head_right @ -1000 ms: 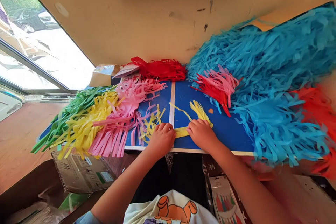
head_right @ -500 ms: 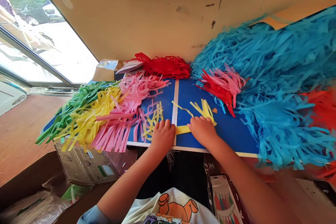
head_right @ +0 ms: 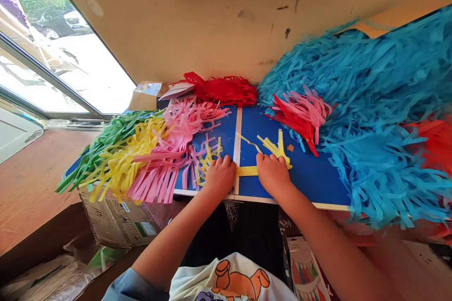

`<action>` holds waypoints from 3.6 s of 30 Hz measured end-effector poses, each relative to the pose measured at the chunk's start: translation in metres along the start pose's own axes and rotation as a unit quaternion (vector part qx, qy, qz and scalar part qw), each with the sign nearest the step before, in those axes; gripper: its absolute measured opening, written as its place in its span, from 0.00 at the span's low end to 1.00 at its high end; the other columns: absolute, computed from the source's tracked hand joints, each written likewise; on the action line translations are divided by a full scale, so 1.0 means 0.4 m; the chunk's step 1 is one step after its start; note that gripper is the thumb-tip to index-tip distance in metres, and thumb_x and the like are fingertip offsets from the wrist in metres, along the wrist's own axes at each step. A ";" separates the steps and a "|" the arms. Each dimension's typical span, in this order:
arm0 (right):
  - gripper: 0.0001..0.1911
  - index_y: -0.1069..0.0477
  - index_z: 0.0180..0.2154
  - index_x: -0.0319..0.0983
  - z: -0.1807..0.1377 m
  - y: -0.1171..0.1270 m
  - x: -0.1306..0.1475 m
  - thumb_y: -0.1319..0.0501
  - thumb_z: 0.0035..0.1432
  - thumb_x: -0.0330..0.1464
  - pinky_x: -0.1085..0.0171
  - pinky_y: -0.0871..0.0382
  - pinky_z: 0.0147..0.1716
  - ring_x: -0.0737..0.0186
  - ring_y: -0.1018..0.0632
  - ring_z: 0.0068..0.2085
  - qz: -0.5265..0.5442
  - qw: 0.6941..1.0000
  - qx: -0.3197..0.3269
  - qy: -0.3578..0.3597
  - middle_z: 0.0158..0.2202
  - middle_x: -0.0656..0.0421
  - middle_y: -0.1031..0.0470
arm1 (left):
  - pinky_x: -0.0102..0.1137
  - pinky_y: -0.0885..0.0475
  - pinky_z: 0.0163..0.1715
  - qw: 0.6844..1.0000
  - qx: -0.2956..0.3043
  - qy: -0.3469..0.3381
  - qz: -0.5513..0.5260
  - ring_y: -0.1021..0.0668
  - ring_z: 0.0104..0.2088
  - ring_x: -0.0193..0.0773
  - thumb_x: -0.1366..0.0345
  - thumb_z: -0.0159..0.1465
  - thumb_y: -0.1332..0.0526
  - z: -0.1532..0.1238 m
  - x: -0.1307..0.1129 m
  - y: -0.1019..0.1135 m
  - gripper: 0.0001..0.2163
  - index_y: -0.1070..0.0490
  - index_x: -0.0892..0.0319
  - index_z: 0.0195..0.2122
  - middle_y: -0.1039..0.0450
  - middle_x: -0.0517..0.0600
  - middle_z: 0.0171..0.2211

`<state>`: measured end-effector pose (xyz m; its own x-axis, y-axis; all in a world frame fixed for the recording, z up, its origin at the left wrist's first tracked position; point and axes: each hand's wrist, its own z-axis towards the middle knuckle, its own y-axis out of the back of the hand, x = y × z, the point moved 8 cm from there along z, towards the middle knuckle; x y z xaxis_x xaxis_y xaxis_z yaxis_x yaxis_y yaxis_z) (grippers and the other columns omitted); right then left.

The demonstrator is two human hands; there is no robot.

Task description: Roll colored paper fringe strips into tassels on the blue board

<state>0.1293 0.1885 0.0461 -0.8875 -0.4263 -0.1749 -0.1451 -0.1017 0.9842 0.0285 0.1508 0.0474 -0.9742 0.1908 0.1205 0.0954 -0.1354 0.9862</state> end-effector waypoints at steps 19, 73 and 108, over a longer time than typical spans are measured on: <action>0.12 0.33 0.39 0.35 -0.002 0.013 -0.017 0.53 0.59 0.28 0.57 0.46 0.36 0.51 0.31 0.42 0.034 0.996 -0.036 -0.077 0.39 0.48 0.30 | 0.40 0.51 0.60 0.984 0.034 -0.133 -0.110 0.52 0.63 0.49 0.39 0.60 0.59 -0.048 -0.139 -0.035 0.41 0.51 0.73 0.61 0.55 0.62 0.63; 0.14 0.30 0.28 0.40 -0.086 0.013 -0.062 0.51 0.61 0.31 0.62 0.49 0.36 0.62 0.32 0.38 0.129 0.981 -0.125 0.075 0.33 0.58 0.27 | 0.33 0.32 0.30 0.974 0.028 -0.225 0.008 0.29 0.37 0.41 0.72 0.65 0.49 -0.007 -0.023 0.021 0.07 0.34 0.63 0.40 0.33 0.55 0.39; 0.10 0.29 0.26 0.38 -0.133 0.063 0.042 0.46 0.57 0.28 0.61 0.47 0.42 0.62 0.32 0.35 0.128 0.968 -0.156 0.152 0.30 0.59 0.29 | 0.32 0.32 0.29 0.972 0.030 -0.229 -0.046 0.28 0.35 0.40 0.67 0.64 0.47 -0.053 -0.083 0.030 0.04 0.34 0.59 0.36 0.33 0.51 0.35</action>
<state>0.1340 0.1310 0.0666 -0.6999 -0.7138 0.0264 0.2434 -0.2036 0.9483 0.0577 0.1220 0.0528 -0.7879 0.6133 0.0555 0.0369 -0.0429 0.9984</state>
